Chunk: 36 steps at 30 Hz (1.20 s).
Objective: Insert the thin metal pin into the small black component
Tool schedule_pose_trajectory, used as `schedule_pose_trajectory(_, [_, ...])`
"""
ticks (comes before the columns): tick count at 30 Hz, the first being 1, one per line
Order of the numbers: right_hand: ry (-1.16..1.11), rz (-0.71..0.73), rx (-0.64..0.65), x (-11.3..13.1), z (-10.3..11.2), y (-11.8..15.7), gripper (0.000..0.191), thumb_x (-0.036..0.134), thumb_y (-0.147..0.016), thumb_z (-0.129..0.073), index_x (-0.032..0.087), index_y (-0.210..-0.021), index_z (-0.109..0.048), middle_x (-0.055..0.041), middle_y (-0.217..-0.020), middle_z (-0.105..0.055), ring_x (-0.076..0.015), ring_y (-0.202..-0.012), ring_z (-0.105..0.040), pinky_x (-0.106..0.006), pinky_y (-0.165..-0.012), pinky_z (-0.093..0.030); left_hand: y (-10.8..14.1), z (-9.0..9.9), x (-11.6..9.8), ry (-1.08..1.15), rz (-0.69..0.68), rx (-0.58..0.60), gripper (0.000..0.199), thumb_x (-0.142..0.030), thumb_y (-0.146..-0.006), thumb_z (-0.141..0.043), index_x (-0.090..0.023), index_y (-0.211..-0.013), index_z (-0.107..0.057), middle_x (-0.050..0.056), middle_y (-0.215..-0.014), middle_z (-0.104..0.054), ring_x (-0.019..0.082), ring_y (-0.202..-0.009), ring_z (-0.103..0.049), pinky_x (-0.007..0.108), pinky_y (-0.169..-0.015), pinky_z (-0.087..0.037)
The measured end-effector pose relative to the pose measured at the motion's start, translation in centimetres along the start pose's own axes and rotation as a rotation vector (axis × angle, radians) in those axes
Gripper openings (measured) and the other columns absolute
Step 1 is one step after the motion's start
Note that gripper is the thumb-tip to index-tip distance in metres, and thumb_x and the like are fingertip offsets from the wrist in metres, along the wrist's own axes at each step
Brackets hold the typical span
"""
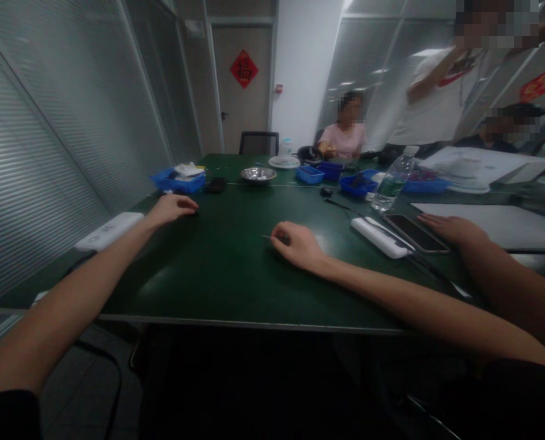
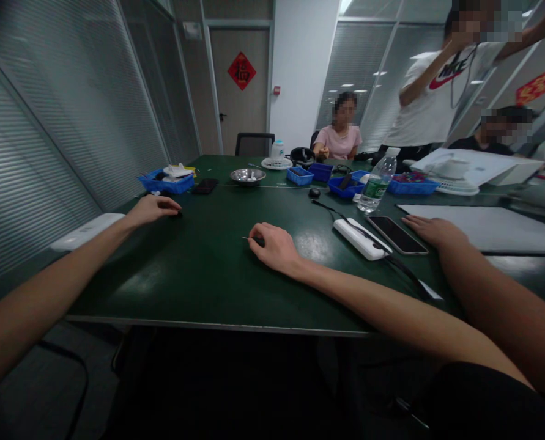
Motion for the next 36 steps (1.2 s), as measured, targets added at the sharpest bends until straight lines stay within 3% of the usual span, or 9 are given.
schedule_pose_trajectory(5, [-0.007,0.016,0.002,0.2,0.0,0.0,0.012,0.029,-0.098,-0.063,0.019,-0.102,-0.069,-0.0058,-0.101,-0.070,-0.0173,-0.085,-0.062,-0.029,-0.071,-0.046,-0.5,0.6,2.0,-0.045,0.106,-0.030,0.037,-0.046,-0.074,-0.080,-0.024,-0.103,-0.082,0.006,-0.106,-0.079,0.030,-0.104,-0.069,0.042,-0.100,-0.050])
schedule_pose_trajectory(8, [-0.008,0.018,0.015,0.3,0.0,0.0,0.013,0.029,-0.098,-0.063,0.019,-0.102,-0.069,-0.0059,-0.101,-0.070,-0.0174,-0.085,-0.062,-0.029,-0.071,-0.046,-0.8,0.2,3.2,-0.046,0.156,0.024,0.038,-0.050,-0.072,-0.079,-0.023,-0.098,-0.083,0.008,-0.099,-0.079,0.029,-0.093,-0.069,0.040,-0.090,-0.053])
schedule_pose_trajectory(11, [0.003,0.022,0.020,0.4,0.0,0.0,0.012,0.029,-0.098,-0.062,0.019,-0.102,-0.069,-0.0057,-0.100,-0.069,-0.0174,-0.084,-0.062,-0.029,-0.072,-0.046,-0.8,-0.7,3.0,0.006,0.157,0.099,0.045,-0.054,-0.072,-0.077,-0.022,-0.102,-0.082,0.008,-0.098,-0.079,0.025,-0.084,-0.068,0.036,-0.078,-0.055])
schedule_pose_trajectory(15, [-0.014,0.044,0.028,0.7,-0.1,0.0,0.012,0.028,-0.098,-0.063,0.019,-0.102,-0.068,-0.0056,-0.100,-0.069,-0.0174,-0.085,-0.062,-0.029,-0.072,-0.046,0.0,-3.2,-0.6,0.075,0.067,0.225,0.048,-0.055,-0.080,-0.073,-0.021,-0.113,-0.080,0.009,-0.114,-0.077,0.024,-0.090,-0.069,0.033,-0.078,-0.055])
schedule_pose_trajectory(22, [-0.046,0.171,0.051,1.9,-0.1,0.3,0.011,0.027,-0.098,-0.062,0.019,-0.104,-0.067,-0.0056,-0.100,-0.068,-0.0174,-0.087,-0.062,-0.029,-0.077,-0.047,4.8,-9.0,-13.6,0.156,-0.345,0.387,0.037,-0.050,-0.097,-0.062,-0.024,-0.115,-0.079,0.006,-0.117,-0.075,0.023,-0.108,-0.068,0.032,-0.095,-0.051])
schedule_pose_trajectory(25, [-0.044,0.215,0.063,2.2,-0.3,0.4,0.012,0.027,-0.098,-0.062,0.019,-0.105,-0.066,-0.0058,-0.101,-0.067,-0.0178,-0.089,-0.063,-0.030,-0.079,-0.047,6.9,-10.3,-17.3,0.196,-0.438,0.423,0.035,-0.046,-0.102,-0.056,-0.023,-0.117,-0.078,0.007,-0.116,-0.074,0.022,-0.106,-0.067,0.032,-0.093,-0.050])
schedule_pose_trajectory(28, [-0.039,0.233,0.071,2.4,-0.4,0.4,0.013,0.027,-0.097,-0.063,0.019,-0.106,-0.066,-0.0059,-0.101,-0.067,-0.0181,-0.089,-0.063,-0.030,-0.079,-0.047,8.2,-10.7,-18.9,0.218,-0.483,0.464,0.031,-0.043,-0.100,-0.063,-0.023,-0.119,-0.077,0.008,-0.115,-0.072,0.021,-0.101,-0.067,0.031,-0.088,-0.051])
schedule_pose_trajectory(36, [-0.040,0.275,0.078,3.0,-0.3,0.9,0.011,0.024,-0.095,-0.061,0.019,-0.104,-0.066,-0.0055,-0.100,-0.067,-0.0179,-0.087,-0.063,-0.030,-0.078,-0.047,8.3,-10.5,-18.6,0.216,-0.497,0.439,0.025,-0.039,-0.093,-0.073,-0.023,-0.113,-0.078,0.007,-0.108,-0.073,0.021,-0.098,-0.067,0.031,-0.082,-0.049])
Point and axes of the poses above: each hand's wrist, its own y-axis away from the middle knuckle, its own z-axis out of the back of the hand, x = y × z, the point moved 8 cm from there along -y, towards the middle knuckle
